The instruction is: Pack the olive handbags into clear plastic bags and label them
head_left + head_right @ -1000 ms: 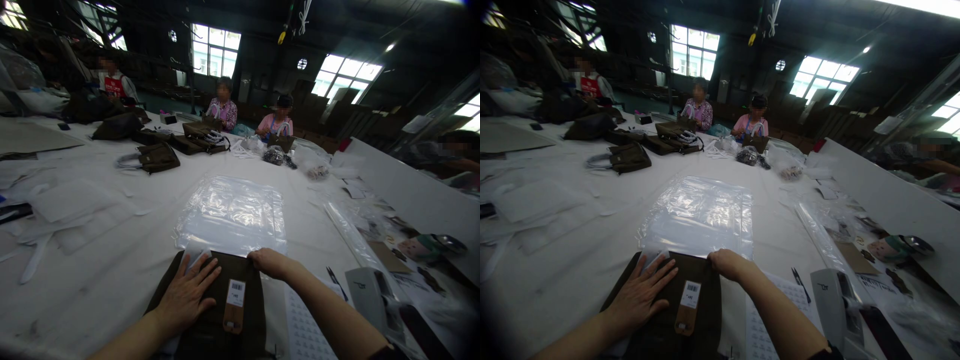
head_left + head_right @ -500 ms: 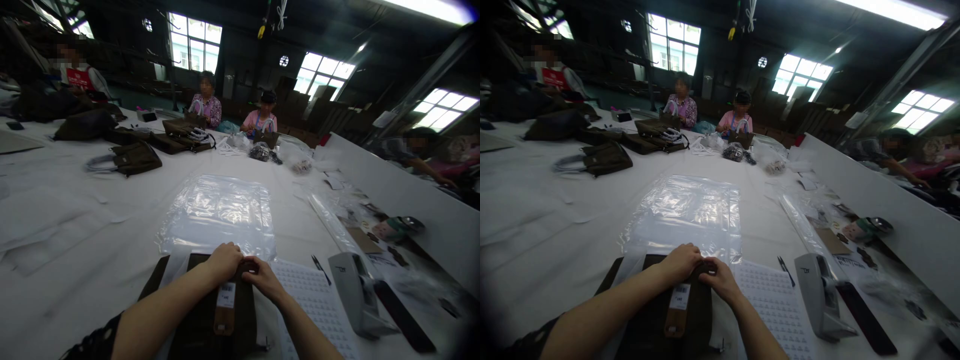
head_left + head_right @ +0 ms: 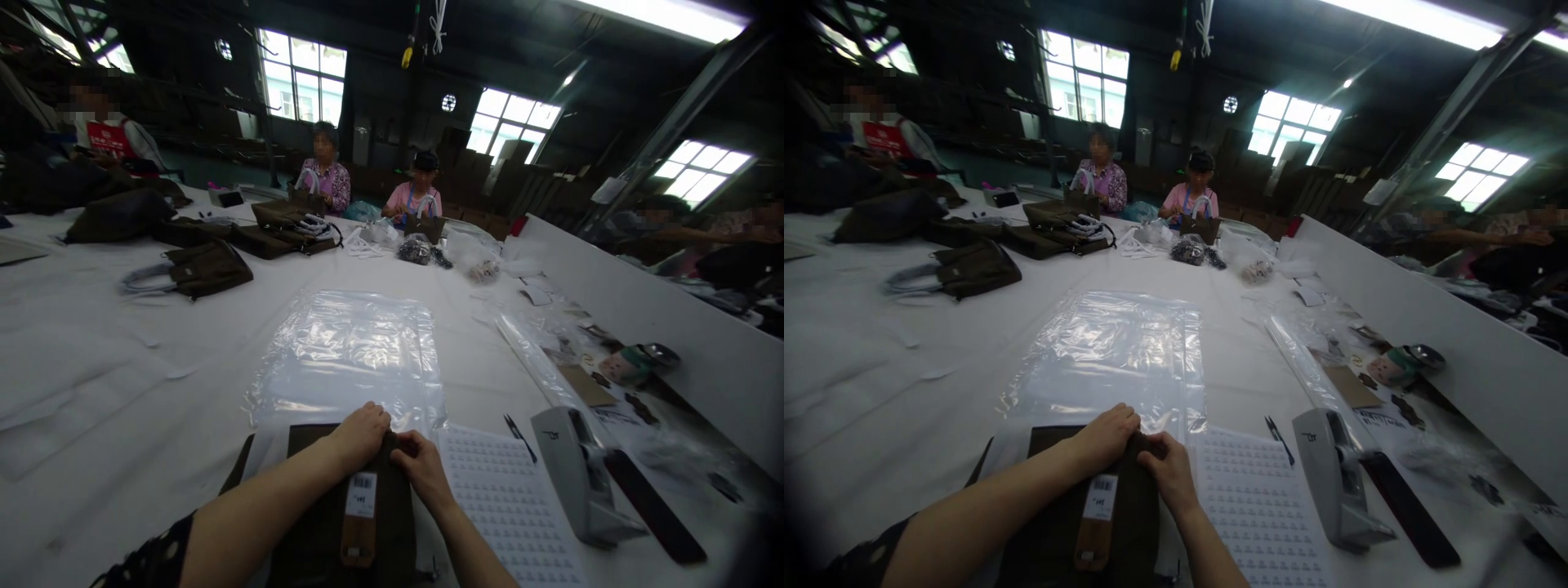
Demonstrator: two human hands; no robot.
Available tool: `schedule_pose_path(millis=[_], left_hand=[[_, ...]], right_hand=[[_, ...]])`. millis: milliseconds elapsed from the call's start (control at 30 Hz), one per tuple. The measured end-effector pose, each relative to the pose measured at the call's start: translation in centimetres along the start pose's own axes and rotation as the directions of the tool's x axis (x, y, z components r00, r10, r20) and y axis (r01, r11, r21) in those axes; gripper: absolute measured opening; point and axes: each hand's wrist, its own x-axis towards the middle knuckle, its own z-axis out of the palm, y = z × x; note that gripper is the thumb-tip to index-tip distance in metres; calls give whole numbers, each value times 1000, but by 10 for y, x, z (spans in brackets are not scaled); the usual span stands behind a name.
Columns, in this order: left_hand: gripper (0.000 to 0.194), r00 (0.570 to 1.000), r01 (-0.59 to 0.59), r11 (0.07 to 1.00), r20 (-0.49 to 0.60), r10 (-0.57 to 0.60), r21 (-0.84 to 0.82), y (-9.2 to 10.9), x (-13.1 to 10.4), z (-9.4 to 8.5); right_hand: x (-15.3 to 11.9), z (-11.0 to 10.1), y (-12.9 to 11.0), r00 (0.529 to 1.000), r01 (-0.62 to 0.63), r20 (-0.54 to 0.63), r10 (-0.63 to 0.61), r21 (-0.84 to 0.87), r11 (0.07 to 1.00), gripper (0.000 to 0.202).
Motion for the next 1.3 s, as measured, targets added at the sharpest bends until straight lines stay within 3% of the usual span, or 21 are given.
schedule_pose_path(millis=[133, 233, 500, 667, 733, 900, 1033, 1233, 1300], left_hand=[[20, 996, 80, 996, -24, -81, -39, -1, 1, 5], [21, 993, 114, 992, -29, -115, -56, -2, 0, 5], [19, 996, 81, 995, -42, -84, -66, 2, -6, 1], [23, 996, 78, 990, -28, -82, -119, -3, -5, 0], [24, 998, 61, 986, -12, -64, -156, -9, -5, -4], [20, 995, -70, 965, 46, 85, -252, -17, -5, -13], [19, 998, 4, 968, 55, 10, -250, -14, -3, -9], [27, 978, 202, 966, 80, -191, -160, 0, -10, -6], [27, 971, 221, 968, 115, -208, -118, 2, -7, -6]], right_hand=[[-12, 9, 15, 986, 44, -152, -62, -120, 992, 23], [-17, 14, 19, 971, 64, -224, -85, -98, 993, 31], [2, 14, -16, 996, -8, -86, -2, -110, 994, 19], [0, 19, -6, 998, -48, -38, 55, 170, 984, 18], [-2, 22, -2, 997, -42, -56, 55, 200, 979, 17], [-8, 30, 4, 975, 16, -220, -9, 30, 999, 23], [-8, 33, 2, 954, 26, -297, -47, -76, 997, 32], [-7, 24, -7, 995, -63, -85, 51, -155, 986, 37], [1, 25, -1, 993, -31, -118, 1, -251, 967, 37]])
